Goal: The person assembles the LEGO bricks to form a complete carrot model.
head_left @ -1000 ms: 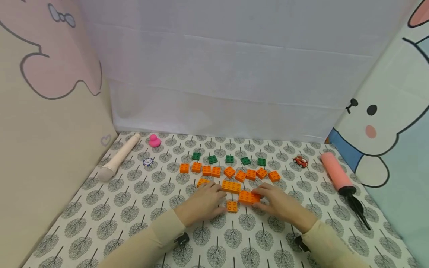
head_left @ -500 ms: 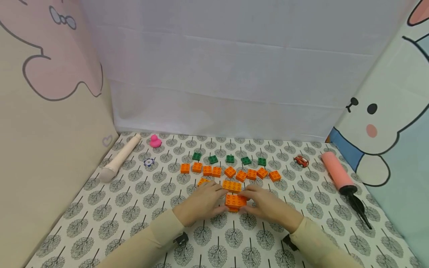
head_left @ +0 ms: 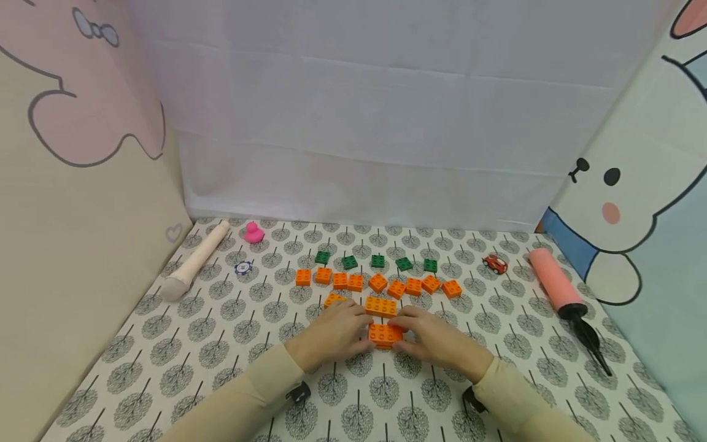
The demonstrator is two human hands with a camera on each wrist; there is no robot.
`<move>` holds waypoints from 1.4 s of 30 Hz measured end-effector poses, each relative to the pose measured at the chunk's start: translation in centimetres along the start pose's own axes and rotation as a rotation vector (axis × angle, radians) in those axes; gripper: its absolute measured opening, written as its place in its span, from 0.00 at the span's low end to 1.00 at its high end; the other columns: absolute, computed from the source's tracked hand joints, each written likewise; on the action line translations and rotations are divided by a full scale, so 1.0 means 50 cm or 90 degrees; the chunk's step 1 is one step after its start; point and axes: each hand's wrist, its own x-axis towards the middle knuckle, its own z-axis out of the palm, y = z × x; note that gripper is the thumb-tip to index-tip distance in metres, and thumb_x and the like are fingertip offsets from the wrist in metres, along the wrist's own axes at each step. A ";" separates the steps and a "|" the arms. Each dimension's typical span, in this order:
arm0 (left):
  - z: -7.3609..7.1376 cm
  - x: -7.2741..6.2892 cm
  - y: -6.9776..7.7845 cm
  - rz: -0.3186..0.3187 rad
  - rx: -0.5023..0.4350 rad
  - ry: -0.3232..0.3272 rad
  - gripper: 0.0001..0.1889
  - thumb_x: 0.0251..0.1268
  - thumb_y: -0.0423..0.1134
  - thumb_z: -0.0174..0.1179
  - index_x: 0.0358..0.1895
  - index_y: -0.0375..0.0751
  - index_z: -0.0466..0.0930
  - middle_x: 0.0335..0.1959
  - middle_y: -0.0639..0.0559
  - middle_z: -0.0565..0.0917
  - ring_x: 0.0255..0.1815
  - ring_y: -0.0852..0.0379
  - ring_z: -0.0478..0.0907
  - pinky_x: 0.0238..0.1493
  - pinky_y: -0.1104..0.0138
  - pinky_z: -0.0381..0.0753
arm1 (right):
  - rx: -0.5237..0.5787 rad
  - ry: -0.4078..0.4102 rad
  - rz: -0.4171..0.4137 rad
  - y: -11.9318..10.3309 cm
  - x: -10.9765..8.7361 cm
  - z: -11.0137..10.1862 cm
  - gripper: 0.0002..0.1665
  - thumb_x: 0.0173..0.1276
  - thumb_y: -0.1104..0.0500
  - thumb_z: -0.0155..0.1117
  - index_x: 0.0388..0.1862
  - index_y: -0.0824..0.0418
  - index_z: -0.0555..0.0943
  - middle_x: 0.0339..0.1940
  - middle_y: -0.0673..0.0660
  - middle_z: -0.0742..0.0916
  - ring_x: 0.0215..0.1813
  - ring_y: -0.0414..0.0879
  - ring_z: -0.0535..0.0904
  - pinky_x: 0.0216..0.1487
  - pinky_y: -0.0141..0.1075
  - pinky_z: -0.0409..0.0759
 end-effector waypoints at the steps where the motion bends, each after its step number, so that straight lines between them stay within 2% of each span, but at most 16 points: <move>1: -0.001 0.000 0.000 0.002 0.000 0.000 0.21 0.66 0.58 0.61 0.51 0.47 0.84 0.47 0.55 0.85 0.51 0.57 0.77 0.58 0.60 0.77 | -0.002 -0.001 0.000 0.000 0.000 0.001 0.26 0.65 0.52 0.71 0.58 0.62 0.82 0.53 0.54 0.83 0.51 0.45 0.80 0.53 0.41 0.82; 5: 0.000 0.000 -0.001 0.007 0.000 0.002 0.20 0.65 0.58 0.62 0.49 0.48 0.84 0.45 0.56 0.85 0.48 0.57 0.77 0.56 0.61 0.77 | -0.006 -0.003 0.004 0.000 0.001 0.004 0.26 0.64 0.51 0.72 0.58 0.61 0.82 0.52 0.54 0.83 0.50 0.44 0.80 0.52 0.40 0.83; 18: 0.001 -0.001 0.001 -0.004 0.006 -0.018 0.21 0.66 0.58 0.62 0.52 0.48 0.84 0.48 0.54 0.85 0.53 0.54 0.79 0.60 0.57 0.77 | -0.010 -0.006 0.010 -0.003 0.001 0.006 0.26 0.65 0.51 0.71 0.58 0.60 0.82 0.51 0.53 0.83 0.48 0.43 0.81 0.51 0.39 0.83; 31: -0.003 0.002 -0.004 0.014 0.011 -0.014 0.15 0.64 0.55 0.64 0.43 0.48 0.85 0.37 0.58 0.82 0.41 0.58 0.75 0.49 0.63 0.78 | -0.016 -0.016 0.008 -0.004 0.007 0.005 0.26 0.65 0.49 0.70 0.58 0.60 0.82 0.52 0.53 0.83 0.51 0.45 0.81 0.54 0.41 0.82; 38: -0.002 0.005 -0.005 0.015 0.017 -0.020 0.15 0.63 0.56 0.65 0.39 0.50 0.85 0.38 0.58 0.83 0.41 0.59 0.74 0.48 0.64 0.78 | -0.003 -0.024 0.018 -0.004 0.009 0.004 0.26 0.64 0.49 0.71 0.57 0.60 0.83 0.51 0.53 0.84 0.50 0.44 0.81 0.53 0.40 0.82; 42: 0.002 0.006 -0.007 0.020 0.011 -0.022 0.13 0.63 0.56 0.65 0.36 0.51 0.85 0.34 0.60 0.80 0.38 0.59 0.72 0.43 0.65 0.76 | -0.002 -0.027 0.023 -0.006 0.010 0.003 0.25 0.64 0.49 0.71 0.57 0.59 0.83 0.50 0.52 0.84 0.48 0.43 0.81 0.52 0.40 0.83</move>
